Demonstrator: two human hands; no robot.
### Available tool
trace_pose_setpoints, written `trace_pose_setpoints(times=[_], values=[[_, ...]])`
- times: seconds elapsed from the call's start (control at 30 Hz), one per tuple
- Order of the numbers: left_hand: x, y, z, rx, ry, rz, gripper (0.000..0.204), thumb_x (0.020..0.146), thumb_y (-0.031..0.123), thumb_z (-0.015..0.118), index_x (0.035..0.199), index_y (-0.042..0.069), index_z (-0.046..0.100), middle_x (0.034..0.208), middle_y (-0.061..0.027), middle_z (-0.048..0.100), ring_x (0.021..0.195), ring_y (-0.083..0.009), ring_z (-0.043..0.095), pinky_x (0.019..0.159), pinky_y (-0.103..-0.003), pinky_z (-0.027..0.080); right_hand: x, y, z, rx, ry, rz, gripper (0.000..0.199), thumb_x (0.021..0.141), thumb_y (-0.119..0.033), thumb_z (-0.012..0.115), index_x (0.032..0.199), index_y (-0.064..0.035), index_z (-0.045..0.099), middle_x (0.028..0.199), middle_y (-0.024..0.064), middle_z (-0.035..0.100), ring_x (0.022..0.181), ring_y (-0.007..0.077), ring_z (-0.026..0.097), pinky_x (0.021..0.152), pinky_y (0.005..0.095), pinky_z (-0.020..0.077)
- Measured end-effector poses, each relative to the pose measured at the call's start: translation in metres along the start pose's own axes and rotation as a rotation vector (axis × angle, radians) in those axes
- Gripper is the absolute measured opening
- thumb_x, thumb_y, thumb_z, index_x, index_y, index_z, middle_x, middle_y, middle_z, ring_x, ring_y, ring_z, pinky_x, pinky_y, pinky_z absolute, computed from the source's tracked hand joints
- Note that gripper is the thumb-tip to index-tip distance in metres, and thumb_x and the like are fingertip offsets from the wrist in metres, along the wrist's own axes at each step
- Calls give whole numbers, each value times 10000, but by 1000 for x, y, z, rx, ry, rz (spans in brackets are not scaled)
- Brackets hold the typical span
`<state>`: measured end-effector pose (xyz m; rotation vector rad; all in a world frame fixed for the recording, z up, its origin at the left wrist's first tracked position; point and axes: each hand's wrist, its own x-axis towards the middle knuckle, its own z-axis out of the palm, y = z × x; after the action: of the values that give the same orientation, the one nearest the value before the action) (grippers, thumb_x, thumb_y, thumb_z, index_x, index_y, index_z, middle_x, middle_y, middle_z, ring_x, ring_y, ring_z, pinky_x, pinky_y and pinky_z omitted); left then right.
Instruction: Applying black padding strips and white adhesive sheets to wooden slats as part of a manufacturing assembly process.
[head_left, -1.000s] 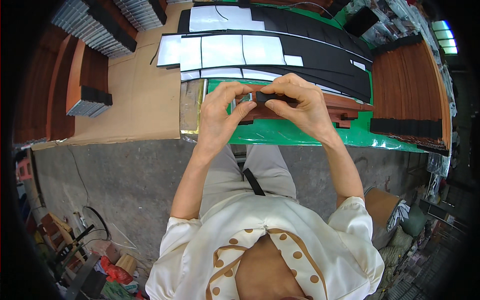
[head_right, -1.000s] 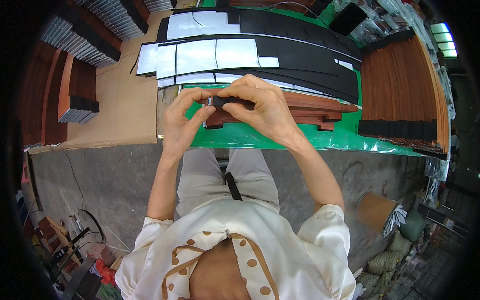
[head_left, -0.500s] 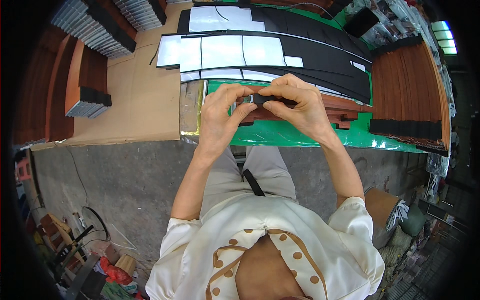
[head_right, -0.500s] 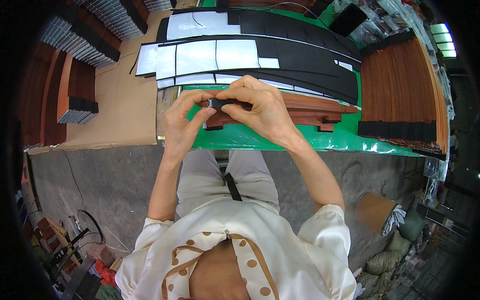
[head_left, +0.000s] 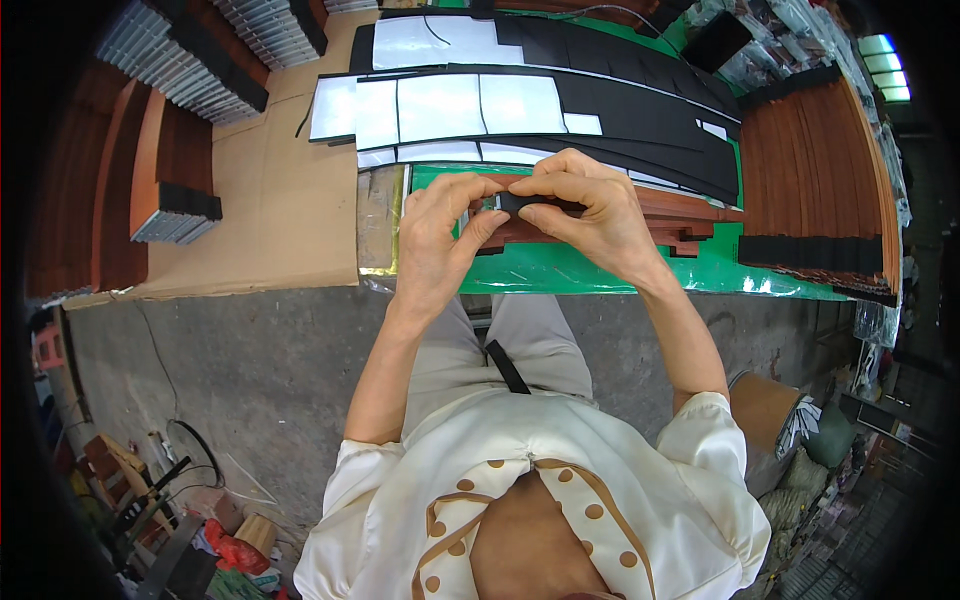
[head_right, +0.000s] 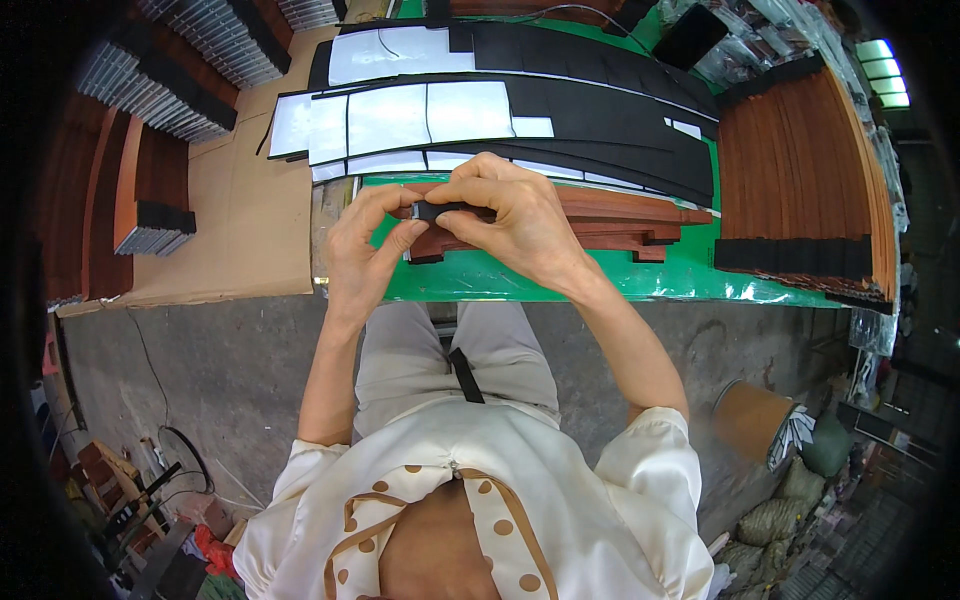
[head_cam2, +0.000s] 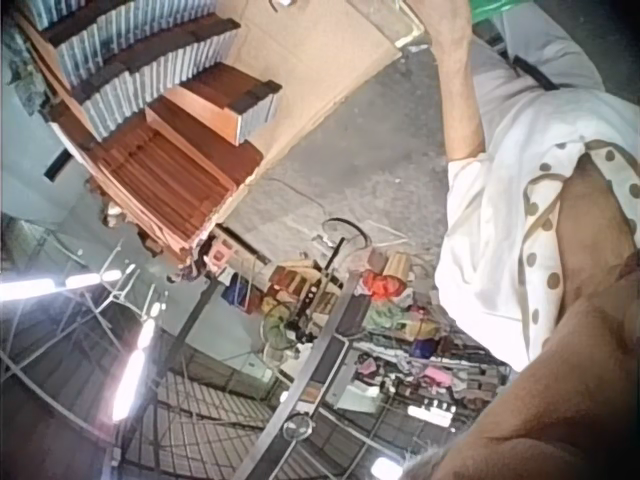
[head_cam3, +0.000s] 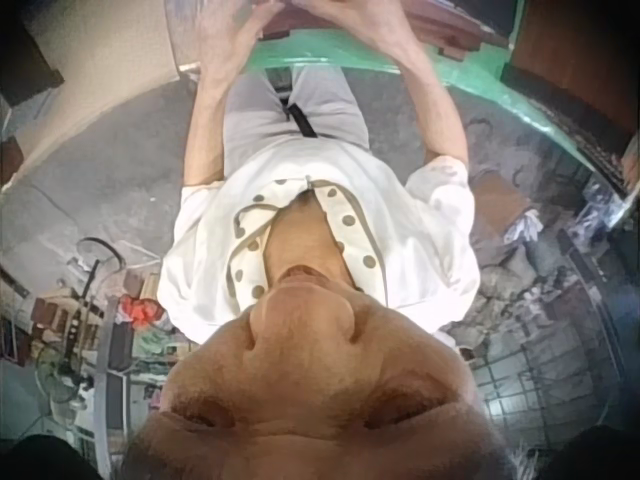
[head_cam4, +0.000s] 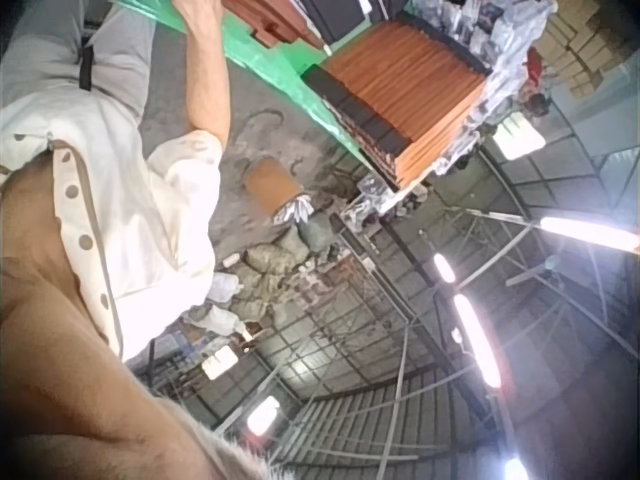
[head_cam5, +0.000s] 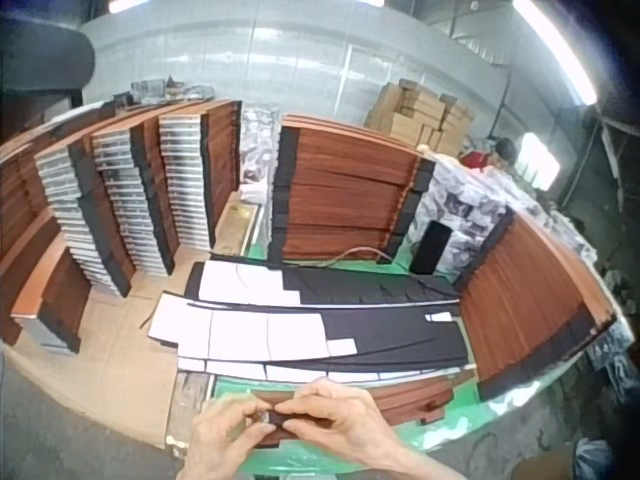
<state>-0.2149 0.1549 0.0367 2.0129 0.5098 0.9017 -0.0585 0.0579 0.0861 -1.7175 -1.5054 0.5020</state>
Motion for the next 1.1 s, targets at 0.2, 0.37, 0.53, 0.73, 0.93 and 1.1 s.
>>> trace_pose_setpoints(times=[0.2, 0.37, 0.53, 0.73, 0.93, 1.1], values=[[1, 1, 1, 29, 4, 45, 217, 753, 86, 676, 949, 12, 616, 937, -74, 625, 804, -176, 569, 740, -308, 449, -4, 2, 3, 2, 60, -6, 210, 708, -60, 683, 918, -66, 692, 844, 42, 608, 753, 182, 587, 625, 290, 474], [-4, 1, 11, -19, 75, 18, 212, 723, 70, 656, 932, 55, 622, 914, -23, 614, 744, -154, 552, 748, -305, 358, -8, 9, 14, -66, 165, -138, 188, 699, -61, 692, 885, -86, 694, 839, 18, 605, 752, 177, 579, 610, 292, 483], [-4, 9, 16, -54, 118, -70, 225, 757, 22, 637, 982, 25, 623, 917, -67, 598, 780, -192, 545, 728, -311, 434, -13, 15, 10, -111, 195, -237, 226, 727, -77, 698, 952, -91, 686, 884, 33, 616, 778, 199, 569, 649, 313, 490], [-3, 2, 0, 491, 24, 408, 414, 697, -18, 666, 1093, 102, 639, 912, -77, 601, 801, -214, 553, 717, -342, 408, -7, 33, -35, -117, 239, -223, 222, 793, -75, 642, 1013, -49, 665, 952, 92, 645, 840, 240, 594, 732, 342, 492], [15, 17, -18, 459, -99, 319, 315, 767, 77, 655, 1082, 94, 637, 1067, -113, 581, 966, -259, 552, 823, -370, 394, 32, 104, -76, -314, 10, -56, 199, 829, -86, 600, 1004, 1, 639, 944, 121, 643, 840, 282, 616, 745, 350, 483], [78, 0, -14, 185, -253, 147, 293, 838, 43, 580, 1130, 60, 600, 1176, -127, 570, 1086, -284, 539, 931, -383, 396, 64, 139, -74, -614, -189, -107, 176, 813, -140, 621, 936, -15, 632, 937, 133, 631, 877, 311, 610, 769, 394, 495]])
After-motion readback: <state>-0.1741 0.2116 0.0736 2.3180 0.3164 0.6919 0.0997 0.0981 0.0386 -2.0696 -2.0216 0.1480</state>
